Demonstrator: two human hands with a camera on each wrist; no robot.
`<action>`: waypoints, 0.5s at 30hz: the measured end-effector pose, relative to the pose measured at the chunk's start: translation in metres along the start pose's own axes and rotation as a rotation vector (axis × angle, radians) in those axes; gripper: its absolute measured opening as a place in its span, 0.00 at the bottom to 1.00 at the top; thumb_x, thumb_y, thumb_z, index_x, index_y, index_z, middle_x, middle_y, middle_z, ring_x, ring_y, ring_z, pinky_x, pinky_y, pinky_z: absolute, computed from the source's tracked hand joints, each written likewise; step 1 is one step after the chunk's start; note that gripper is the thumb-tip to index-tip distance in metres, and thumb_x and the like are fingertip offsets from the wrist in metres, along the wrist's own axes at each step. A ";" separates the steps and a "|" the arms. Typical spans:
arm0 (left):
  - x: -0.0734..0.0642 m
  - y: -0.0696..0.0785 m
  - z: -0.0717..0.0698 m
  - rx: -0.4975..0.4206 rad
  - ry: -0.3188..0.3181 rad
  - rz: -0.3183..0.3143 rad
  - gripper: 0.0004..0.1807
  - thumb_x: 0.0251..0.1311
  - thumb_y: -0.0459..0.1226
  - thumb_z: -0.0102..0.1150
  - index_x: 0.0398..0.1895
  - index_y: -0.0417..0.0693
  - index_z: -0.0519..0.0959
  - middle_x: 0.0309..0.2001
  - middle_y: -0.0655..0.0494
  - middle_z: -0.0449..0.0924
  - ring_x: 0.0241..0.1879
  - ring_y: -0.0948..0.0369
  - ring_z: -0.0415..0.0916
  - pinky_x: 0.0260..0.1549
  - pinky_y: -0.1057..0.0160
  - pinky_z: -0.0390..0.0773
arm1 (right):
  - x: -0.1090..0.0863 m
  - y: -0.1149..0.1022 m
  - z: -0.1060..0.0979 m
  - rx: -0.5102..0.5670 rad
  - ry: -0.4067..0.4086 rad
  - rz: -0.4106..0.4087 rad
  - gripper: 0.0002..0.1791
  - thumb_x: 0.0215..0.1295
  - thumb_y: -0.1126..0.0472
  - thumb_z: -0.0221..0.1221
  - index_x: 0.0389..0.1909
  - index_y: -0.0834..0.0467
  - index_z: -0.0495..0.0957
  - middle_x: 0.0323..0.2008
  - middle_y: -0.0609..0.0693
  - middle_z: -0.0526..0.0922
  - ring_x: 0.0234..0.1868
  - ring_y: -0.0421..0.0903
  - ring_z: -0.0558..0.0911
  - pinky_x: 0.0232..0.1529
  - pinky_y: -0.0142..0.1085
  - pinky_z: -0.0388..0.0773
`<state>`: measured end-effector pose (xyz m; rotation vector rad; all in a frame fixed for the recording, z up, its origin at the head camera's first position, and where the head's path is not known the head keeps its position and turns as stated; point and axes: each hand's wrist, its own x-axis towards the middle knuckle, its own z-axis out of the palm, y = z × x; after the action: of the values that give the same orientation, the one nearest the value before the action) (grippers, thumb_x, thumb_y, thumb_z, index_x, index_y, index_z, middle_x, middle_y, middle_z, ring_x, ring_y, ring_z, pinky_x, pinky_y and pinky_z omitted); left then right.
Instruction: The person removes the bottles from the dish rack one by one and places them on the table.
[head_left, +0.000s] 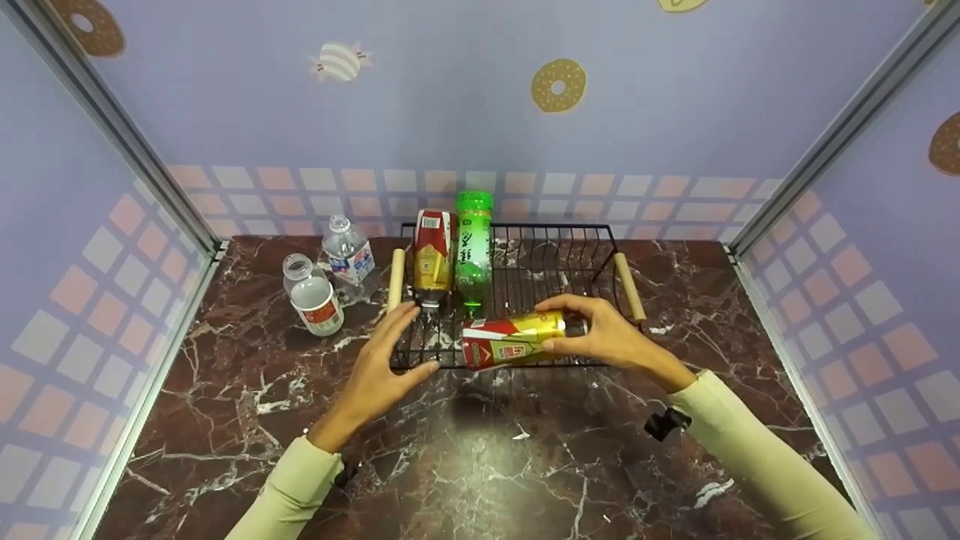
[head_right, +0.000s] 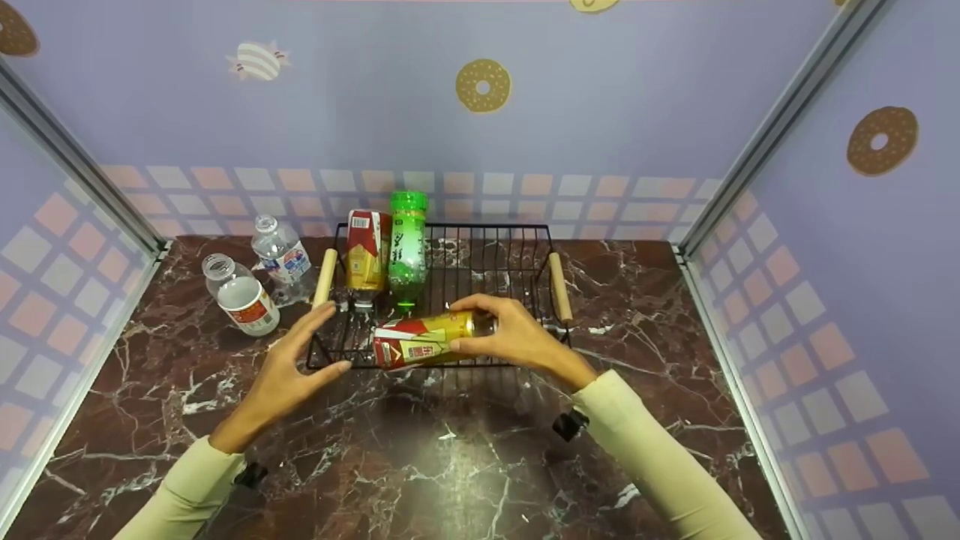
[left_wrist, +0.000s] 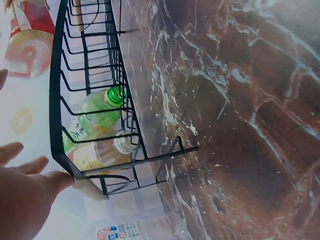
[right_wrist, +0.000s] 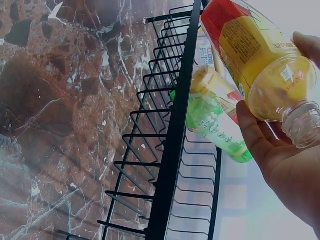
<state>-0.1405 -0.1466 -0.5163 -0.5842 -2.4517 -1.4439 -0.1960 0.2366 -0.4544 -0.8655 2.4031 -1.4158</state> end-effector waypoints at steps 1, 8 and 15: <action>0.000 0.001 0.000 0.001 -0.012 0.010 0.48 0.60 0.38 0.83 0.81 0.36 0.69 0.83 0.38 0.63 0.83 0.36 0.57 0.81 0.30 0.57 | 0.000 0.000 0.000 0.000 -0.003 -0.002 0.31 0.67 0.58 0.77 0.69 0.58 0.82 0.58 0.58 0.87 0.49 0.54 0.87 0.48 0.42 0.91; 0.003 0.011 0.002 -0.005 -0.078 0.063 0.45 0.61 0.40 0.83 0.80 0.39 0.72 0.81 0.38 0.67 0.81 0.37 0.62 0.80 0.31 0.61 | 0.000 0.000 0.003 0.010 -0.006 -0.008 0.31 0.66 0.59 0.77 0.69 0.58 0.82 0.57 0.58 0.87 0.49 0.58 0.87 0.47 0.44 0.91; 0.005 0.025 0.003 -0.024 -0.179 0.057 0.48 0.62 0.43 0.82 0.83 0.42 0.68 0.83 0.43 0.65 0.81 0.40 0.63 0.79 0.32 0.63 | 0.000 -0.006 0.007 0.048 -0.026 -0.001 0.30 0.68 0.59 0.76 0.69 0.58 0.82 0.56 0.58 0.88 0.48 0.55 0.87 0.48 0.46 0.91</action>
<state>-0.1343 -0.1322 -0.4964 -0.8145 -2.5313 -1.4586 -0.1906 0.2299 -0.4530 -0.8681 2.3400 -1.4471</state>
